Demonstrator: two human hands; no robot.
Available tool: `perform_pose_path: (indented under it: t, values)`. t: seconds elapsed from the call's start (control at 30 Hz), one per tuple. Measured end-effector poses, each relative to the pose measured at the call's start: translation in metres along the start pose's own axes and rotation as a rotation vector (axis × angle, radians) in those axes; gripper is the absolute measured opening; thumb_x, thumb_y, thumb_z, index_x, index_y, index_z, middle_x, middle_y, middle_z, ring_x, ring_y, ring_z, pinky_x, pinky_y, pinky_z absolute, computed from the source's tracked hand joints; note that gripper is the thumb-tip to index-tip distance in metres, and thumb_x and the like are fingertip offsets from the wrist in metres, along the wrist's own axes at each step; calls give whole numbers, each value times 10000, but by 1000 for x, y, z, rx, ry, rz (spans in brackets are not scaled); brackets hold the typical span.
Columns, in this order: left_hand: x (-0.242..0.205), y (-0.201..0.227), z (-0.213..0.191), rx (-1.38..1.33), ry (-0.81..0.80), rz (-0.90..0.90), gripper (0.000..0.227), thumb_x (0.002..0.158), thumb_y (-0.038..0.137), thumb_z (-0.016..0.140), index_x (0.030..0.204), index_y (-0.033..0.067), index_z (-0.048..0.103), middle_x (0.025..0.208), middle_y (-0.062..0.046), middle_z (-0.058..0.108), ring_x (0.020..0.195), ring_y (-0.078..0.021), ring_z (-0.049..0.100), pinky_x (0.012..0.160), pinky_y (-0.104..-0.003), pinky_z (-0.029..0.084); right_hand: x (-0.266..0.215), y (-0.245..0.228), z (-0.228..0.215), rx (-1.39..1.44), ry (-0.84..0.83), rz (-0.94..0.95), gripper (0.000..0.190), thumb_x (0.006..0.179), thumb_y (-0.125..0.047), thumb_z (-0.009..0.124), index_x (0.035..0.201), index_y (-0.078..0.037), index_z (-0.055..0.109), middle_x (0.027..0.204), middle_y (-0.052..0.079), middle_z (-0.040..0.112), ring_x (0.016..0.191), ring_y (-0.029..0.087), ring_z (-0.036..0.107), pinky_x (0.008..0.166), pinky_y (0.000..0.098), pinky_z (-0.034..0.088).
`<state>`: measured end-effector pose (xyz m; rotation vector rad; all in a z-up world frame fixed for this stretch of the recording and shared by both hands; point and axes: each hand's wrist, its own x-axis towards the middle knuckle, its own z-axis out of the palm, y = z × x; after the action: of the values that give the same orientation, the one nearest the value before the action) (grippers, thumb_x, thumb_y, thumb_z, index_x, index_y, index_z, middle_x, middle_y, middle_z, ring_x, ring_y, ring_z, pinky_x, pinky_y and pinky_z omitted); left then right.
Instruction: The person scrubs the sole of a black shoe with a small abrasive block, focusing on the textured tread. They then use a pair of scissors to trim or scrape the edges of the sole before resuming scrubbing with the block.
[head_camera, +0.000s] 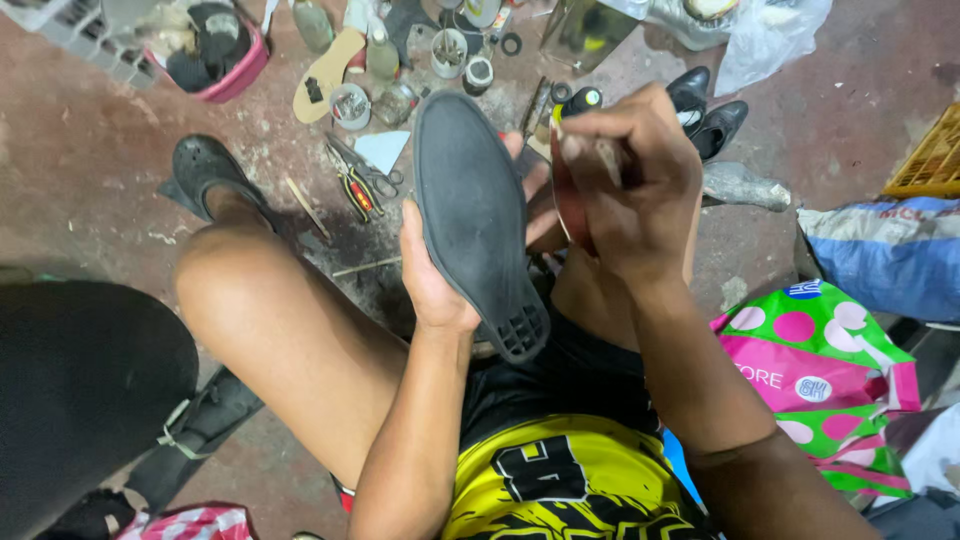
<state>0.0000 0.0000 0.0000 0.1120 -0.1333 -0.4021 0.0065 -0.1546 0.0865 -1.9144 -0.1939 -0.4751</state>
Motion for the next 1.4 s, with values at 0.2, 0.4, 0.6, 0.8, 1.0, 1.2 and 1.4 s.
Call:
perform_pose_path:
  t: [0.2,0.4,0.6,0.8,1.0,1.2,1.4]
  values:
    - [-1,3,6,116,38,70,848,1036,587,428,1673,70,214,1694,-201,324,1544,-448,366,1296,-512,338,-39,-4,16,-448,-194,-101,164,863,-47,783,1022,-86,764,934,93,652,870,284,640,754,361,512]
    - [-14,-15,-31,133,211,-87,851,1124,581,395,1669,-59,264,1541,-266,477,1274,-380,467,1086,-547,413,-24,15,23,-566,21,-123,168,937,-82,777,1103,-87,756,1016,129,648,897,285,675,765,394,540]
    - [-2,-4,-5,124,186,8,704,998,530,384,1524,62,360,1444,-101,584,1248,-245,669,1078,-363,534,-32,7,19,-487,-95,-138,128,922,-94,742,1047,-106,716,1060,120,654,951,300,686,795,392,546]
    - [-16,-15,-31,134,200,-87,809,1079,600,374,1616,-1,303,1446,-164,506,1189,-267,621,1023,-465,534,-24,27,23,-471,51,-154,135,928,-68,778,1055,-102,747,962,120,626,843,285,666,734,394,531]
    - [-4,6,-26,268,106,13,861,991,656,379,1645,108,266,1668,-184,352,1497,-368,450,1167,-618,413,-63,12,20,-400,-237,-120,147,876,-81,761,1021,-106,754,951,103,646,839,253,681,728,330,534]
    - [-4,30,3,-13,105,20,881,1003,681,345,1677,123,238,1726,-199,281,1573,-375,327,1254,-648,291,-91,42,-22,227,-157,304,72,974,-53,661,1041,-27,664,1072,75,648,1006,140,637,901,271,507]
    - [3,24,5,-2,110,70,871,1004,687,347,1675,141,242,1726,-190,275,1574,-374,321,1282,-631,230,-118,47,-4,545,-359,477,86,970,-30,623,1015,-52,553,1263,96,584,1110,111,587,968,274,498]
